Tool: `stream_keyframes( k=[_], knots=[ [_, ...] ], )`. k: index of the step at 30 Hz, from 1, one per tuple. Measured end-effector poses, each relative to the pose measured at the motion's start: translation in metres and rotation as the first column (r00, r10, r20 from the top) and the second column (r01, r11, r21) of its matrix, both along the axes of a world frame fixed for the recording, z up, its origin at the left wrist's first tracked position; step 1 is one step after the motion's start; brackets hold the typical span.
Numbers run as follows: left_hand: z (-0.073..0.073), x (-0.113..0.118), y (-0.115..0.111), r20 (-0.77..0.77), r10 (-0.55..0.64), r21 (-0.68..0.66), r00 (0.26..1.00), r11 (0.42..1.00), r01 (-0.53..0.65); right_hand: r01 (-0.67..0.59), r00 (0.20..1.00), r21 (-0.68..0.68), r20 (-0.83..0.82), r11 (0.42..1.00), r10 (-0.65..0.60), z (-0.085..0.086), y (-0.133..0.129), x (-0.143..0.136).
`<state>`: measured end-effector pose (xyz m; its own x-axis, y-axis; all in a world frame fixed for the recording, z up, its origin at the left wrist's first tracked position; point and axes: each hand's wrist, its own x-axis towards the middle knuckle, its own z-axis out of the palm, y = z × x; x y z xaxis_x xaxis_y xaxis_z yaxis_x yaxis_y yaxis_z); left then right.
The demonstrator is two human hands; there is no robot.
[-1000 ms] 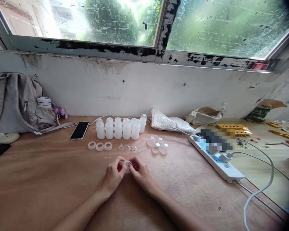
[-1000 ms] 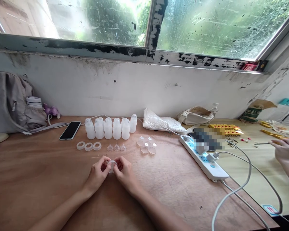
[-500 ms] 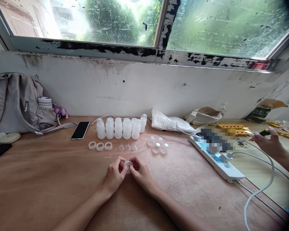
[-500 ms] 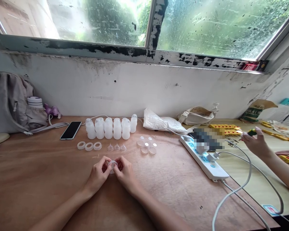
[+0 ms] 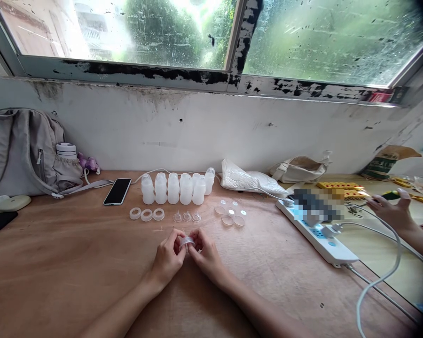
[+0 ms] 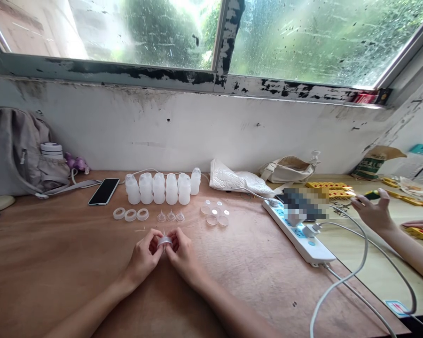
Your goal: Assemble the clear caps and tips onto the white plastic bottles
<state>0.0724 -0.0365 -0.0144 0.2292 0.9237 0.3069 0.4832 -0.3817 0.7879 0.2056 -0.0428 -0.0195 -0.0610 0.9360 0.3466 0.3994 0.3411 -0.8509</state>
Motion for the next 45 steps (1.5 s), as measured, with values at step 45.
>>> stream_keyframes(
  k=[45],
  knots=[
    [-0.002,-0.007,0.016,0.412,-0.211,-0.197,0.887,0.929,0.313,-0.043,0.992,0.199,0.123,0.979,0.019,-0.001,-0.002,0.007]
  ],
)
